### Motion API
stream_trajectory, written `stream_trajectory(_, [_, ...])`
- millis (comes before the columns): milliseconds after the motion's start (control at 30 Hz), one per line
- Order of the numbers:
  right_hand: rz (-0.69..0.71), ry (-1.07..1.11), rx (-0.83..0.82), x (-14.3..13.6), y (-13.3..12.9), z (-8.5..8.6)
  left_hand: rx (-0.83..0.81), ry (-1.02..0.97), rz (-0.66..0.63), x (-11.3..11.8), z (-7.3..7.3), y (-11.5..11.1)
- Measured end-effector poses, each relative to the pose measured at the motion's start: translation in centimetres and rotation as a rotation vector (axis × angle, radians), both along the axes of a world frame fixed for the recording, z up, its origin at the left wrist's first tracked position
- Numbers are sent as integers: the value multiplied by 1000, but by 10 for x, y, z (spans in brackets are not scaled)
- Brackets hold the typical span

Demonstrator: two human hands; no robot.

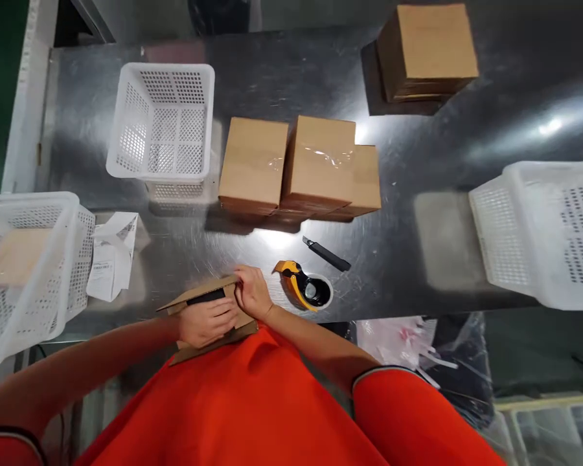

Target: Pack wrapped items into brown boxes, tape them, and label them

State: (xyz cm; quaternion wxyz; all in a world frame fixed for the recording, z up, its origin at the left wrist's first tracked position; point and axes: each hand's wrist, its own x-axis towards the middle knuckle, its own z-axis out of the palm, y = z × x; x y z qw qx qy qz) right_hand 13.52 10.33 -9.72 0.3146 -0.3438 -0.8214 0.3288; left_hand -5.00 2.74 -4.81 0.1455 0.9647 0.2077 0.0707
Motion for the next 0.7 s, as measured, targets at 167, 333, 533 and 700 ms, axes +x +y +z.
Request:
stream_trajectory(167, [11, 57, -645, 7, -3, -1, -11, 31, 100, 11, -2, 6])
stream_trajectory(333, [266, 24, -1129, 20, 21, 18, 90, -3, 69, 12, -5, 2])
stream_trajectory(533, [270, -241, -1184, 2, 42, 39, 142, -3, 122, 13, -13, -4])
stream_trajectory(700, [219, -396, -996, -7, 34, 41, -32, 24, 119, 14, -12, 5])
